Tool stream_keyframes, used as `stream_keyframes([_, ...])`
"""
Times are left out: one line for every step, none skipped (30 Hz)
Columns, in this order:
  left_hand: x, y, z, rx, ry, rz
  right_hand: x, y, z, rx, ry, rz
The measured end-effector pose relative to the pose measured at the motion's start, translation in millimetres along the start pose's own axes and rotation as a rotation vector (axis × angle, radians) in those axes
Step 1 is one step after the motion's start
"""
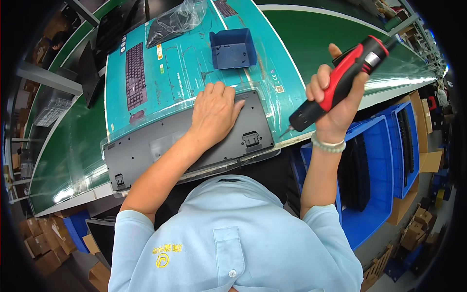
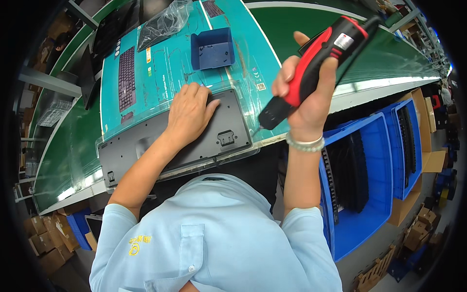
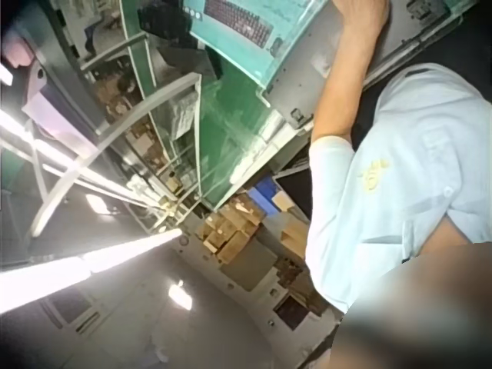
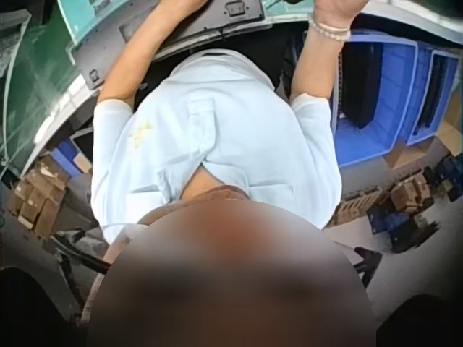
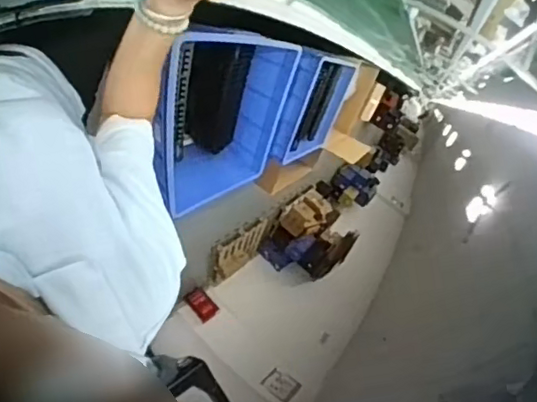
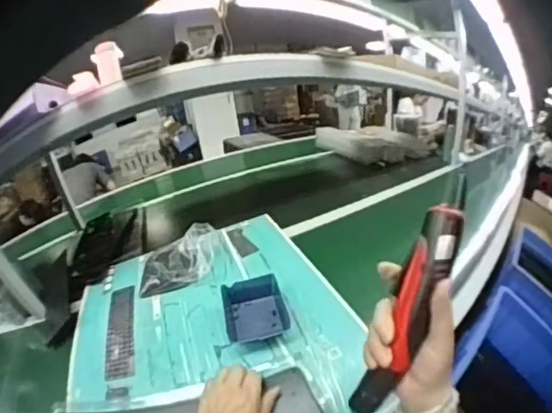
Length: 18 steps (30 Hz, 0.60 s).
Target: Assembling laptop components and keyboards onto chassis at a production line.
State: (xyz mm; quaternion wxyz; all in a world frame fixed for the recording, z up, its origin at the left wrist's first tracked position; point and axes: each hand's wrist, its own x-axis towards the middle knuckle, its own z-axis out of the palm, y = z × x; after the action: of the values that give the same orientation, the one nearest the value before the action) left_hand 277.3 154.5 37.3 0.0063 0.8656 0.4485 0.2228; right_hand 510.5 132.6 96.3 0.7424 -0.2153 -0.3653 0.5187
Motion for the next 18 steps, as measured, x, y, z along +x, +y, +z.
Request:
stream_keyframes([-0.3, -1.1, -0.5, 0.003, -0.001, -0.014, -3.9, 4.2, 11.8, -0.068, -0.047, -0.037])
stream_keyframes([0.4, -1.4, -0.1, 0.003, -0.002, -0.025, -8.2, 7.4, 22.5, -0.139, -0.092, -0.078])
stream_keyframes([0.7, -1.6, 0.2, 0.004, -0.003, -0.037, -12.7, 10.2, 32.5, -0.208, -0.139, -0.118])
stream_keyframes([1.1, -1.7, 1.0, 0.002, -0.004, -0.041, -17.7, 12.3, 42.4, -0.261, -0.114, -0.075])
stream_keyframes([0.9, -1.1, 1.7, 0.009, -0.004, -0.042, -22.3, 15.1, 49.7, -0.314, -0.089, -0.031])
stream_keyframes([0.1, 0.8, 1.2, 0.017, -0.003, -0.042, -26.2, 18.1, 53.6, -0.314, -0.092, -0.027])
stream_keyframes([-0.8, 2.2, 0.8, 0.025, -0.002, -0.042, -29.7, 21.6, 56.1, -0.305, -0.091, -0.029])
stream_keyframes([-1.6, 2.7, 0.8, 0.033, -0.001, -0.043, -31.9, 24.6, 57.0, -0.297, -0.09, -0.032])
stream_keyframes([-2.2, 3.2, 1.2, 0.032, 0.001, -0.049, -33.4, 26.8, 56.3, -0.298, -0.095, -0.027])
stream_keyframes([-2.6, 3.4, 1.6, 0.035, 0.003, -0.047, -35.0, 29.5, 55.1, -0.303, -0.096, -0.028])
stream_keyframes([-2.8, 3.5, 2.1, 0.038, 0.005, -0.044, -36.6, 32.2, 53.7, -0.307, -0.097, -0.029])
stream_keyframes([-3.1, 3.6, 2.5, 0.042, 0.007, -0.04, -38.0, 34.3, 52.6, -0.311, -0.098, -0.031])
stream_keyframes([-3.3, 3.9, 3.0, 0.046, 0.008, -0.036, -39.1, 35.2, 52.5, -0.315, -0.098, -0.033])
stream_keyframes([-3.6, 3.8, 3.2, 0.046, 0.011, -0.041, -39.8, 35.4, 53.3, -0.316, -0.103, -0.03])
stream_keyframes([-3.8, 3.9, 3.6, 0.051, 0.01, -0.042, -40.6, 35.1, 53.8, -0.329, -0.132, -0.018])
stream_keyframes([-4.0, 4.0, 4.1, 0.055, 0.01, -0.042, -41.5, 34.6, 54.2, -0.342, -0.159, -0.006])
stream_keyframes([-4.3, 4.0, 4.7, 0.06, 0.009, -0.041, -42.6, 34.0, 54.5, -0.355, -0.187, 0.006])
stream_keyframes([-4.5, 3.8, 5.3, 0.064, 0.008, -0.04, -43.7, 33.7, 54.8, -0.368, -0.213, 0.018])
